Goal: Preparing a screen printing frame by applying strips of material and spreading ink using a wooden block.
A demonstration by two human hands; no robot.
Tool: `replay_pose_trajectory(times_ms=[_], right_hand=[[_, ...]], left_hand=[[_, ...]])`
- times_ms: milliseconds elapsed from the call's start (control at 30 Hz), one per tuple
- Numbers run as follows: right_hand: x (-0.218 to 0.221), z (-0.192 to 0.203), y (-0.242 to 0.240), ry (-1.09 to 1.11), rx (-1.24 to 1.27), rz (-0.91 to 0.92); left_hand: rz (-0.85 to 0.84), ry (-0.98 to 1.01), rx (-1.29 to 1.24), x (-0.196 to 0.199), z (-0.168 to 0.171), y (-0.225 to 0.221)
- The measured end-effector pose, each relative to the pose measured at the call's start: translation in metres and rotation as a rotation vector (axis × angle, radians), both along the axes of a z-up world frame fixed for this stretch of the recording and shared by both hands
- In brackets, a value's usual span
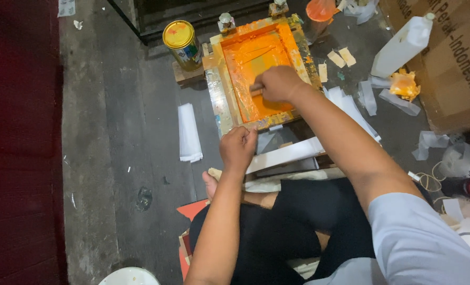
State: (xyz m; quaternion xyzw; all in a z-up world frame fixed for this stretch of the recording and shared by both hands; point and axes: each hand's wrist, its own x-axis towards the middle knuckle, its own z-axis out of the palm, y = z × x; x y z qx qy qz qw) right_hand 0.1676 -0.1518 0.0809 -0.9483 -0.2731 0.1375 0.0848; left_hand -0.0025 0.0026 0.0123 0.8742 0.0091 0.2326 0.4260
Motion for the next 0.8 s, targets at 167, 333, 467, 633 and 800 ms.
replay_pose_trajectory(times_ms=[167, 333, 467, 633, 800], right_hand=[[0.047, -0.056, 0.001, -0.286, 0.07, 0.021], [0.038, -0.068, 0.0, -0.354, 0.054, 0.018], [0.027, -0.061, -0.002, -0.248, -0.043, 0.019], [-0.02, -0.035, -0.019, -0.029, -0.197, 0.058], [-0.072, 0.024, -0.037, 0.134, 0.019, -0.034]], left_hand=[[0.018, 0.014, 0.033, 0.004, -0.009, 0.001], [0.029, 0.038, 0.018, 0.001, -0.01, -0.002], [0.039, 0.019, 0.049, 0.004, -0.01, 0.0], [0.029, 0.002, 0.038, 0.002, -0.009, 0.002], [0.045, 0.062, -0.009, -0.002, -0.008, 0.003]])
